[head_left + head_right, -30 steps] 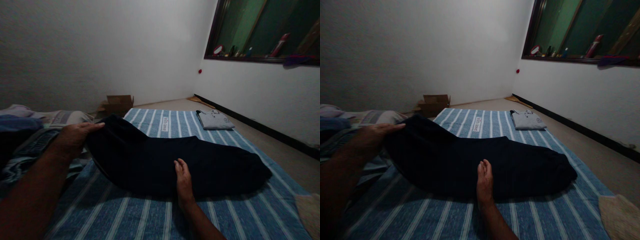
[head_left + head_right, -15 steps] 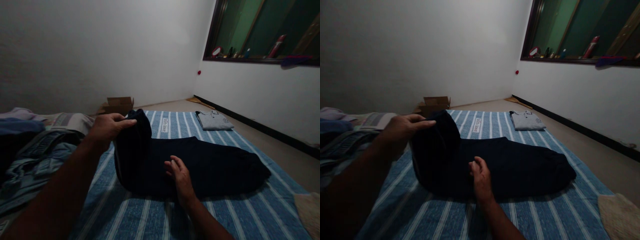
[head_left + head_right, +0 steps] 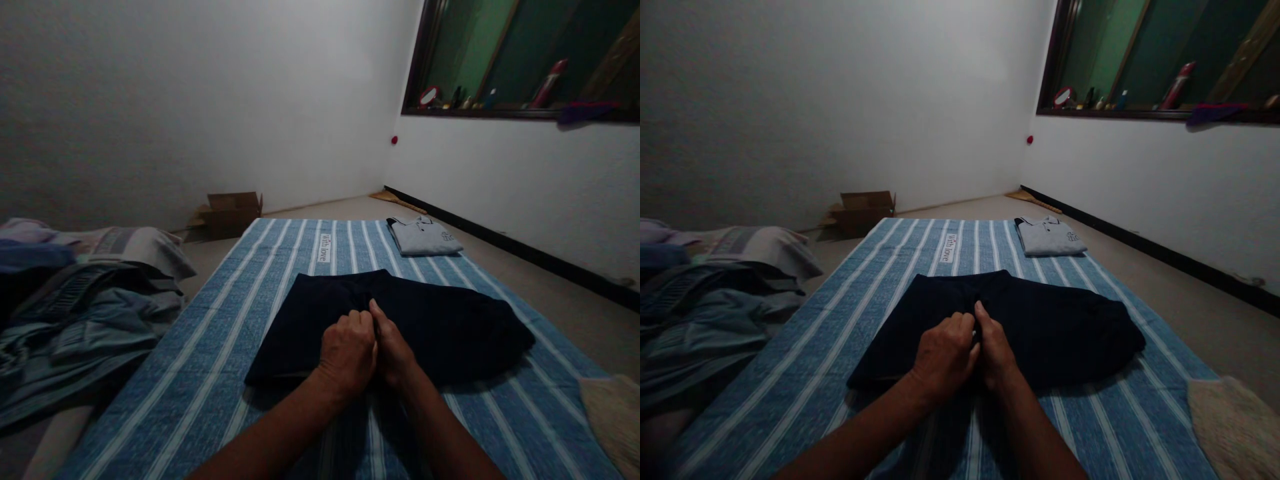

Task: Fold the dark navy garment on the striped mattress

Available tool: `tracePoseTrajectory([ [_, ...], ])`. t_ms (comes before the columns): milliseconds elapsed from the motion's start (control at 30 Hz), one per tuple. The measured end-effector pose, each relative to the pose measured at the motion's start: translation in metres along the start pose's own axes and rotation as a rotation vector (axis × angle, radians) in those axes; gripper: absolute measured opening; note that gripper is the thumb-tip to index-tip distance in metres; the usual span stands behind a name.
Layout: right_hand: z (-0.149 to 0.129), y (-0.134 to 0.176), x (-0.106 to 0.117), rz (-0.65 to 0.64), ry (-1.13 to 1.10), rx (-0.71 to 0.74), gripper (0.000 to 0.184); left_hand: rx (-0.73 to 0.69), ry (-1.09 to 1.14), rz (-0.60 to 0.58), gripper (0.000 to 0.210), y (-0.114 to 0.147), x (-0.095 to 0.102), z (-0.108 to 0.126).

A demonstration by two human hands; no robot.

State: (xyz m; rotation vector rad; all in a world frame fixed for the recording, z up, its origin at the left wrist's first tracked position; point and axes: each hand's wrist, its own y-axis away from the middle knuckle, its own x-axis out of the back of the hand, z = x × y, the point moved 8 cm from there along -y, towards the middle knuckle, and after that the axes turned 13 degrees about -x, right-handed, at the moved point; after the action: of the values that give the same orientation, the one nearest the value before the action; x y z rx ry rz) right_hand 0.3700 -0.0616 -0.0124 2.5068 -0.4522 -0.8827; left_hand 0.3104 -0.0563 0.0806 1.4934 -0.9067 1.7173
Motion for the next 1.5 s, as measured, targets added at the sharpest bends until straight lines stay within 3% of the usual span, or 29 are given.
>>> tracePoseTrajectory([
  [200, -0.001, 0.003, 0.016, 0.11, 0.029, 0.024, 0.043, -0.075, -0.009, -0.019, 0.021, 0.009, -0.04, 0.016],
  [367, -0.001, -0.003, 0.026, 0.215, 0.137, 0.049, 0.039, -0.114, -0.02, 0.051, 0.023, 0.018, -0.056, 0.02],
  [500, -0.003, -0.01, 0.031, 0.258, 0.183, 0.097, 0.033, -0.181, -0.014, 0.302, 0.025, 0.036, -0.04, 0.029],
  [600, -0.012, -0.011, 0.025, 0.235, 0.208, 0.137, 0.032, -0.354, 0.042, 0.495, 0.01, 0.059, -0.032, 0.047],
  [667, -0.022, -0.009, 0.015, 0.193, 0.234, 0.169, 0.033, -0.5, 0.079, 0.543, 0.015, 0.072, -0.038, 0.059],
  [767, -0.039, -0.007, 0.0, 0.147, 0.285, 0.216, 0.035, -0.552, 0.145, 0.452, 0.017, 0.07, -0.06, 0.061],
  [833, -0.051, -0.006, -0.009, 0.13, 0.323, 0.248, 0.036, -0.425, 0.212, 0.298, 0.021, 0.052, -0.079, 0.048],
  [933, -0.066, -0.003, -0.019, 0.097, 0.382, 0.281, 0.036, -0.135, 0.329, 0.053, 0.044, 0.023, -0.098, 0.021],
  [1000, -0.076, 0.002, -0.02, 0.08, 0.401, 0.295, 0.035, -0.009, 0.402, -0.042, 0.055, 0.012, -0.099, 0.009],
  [1100, -0.091, 0.013, -0.017, -0.005, 0.381, 0.3, 0.036, 0.029, 0.456, -0.033, 0.063, 0.007, -0.085, 0.005],
  [1200, -0.108, 0.027, -0.004, -0.07, 0.35, 0.28, 0.039, 0.012, 0.445, -0.046, 0.064, 0.015, -0.079, 0.007],
  [1333, -0.132, 0.04, 0.032, 0.013, 0.335, 0.259, 0.036, 0.132, 0.346, -0.115, 0.07, 0.034, -0.088, -0.002],
  [1500, -0.141, 0.039, 0.077, 0.069, 0.348, 0.207, 0.031, 0.17, 0.404, -0.2, 0.057, 0.04, -0.09, -0.012],
])
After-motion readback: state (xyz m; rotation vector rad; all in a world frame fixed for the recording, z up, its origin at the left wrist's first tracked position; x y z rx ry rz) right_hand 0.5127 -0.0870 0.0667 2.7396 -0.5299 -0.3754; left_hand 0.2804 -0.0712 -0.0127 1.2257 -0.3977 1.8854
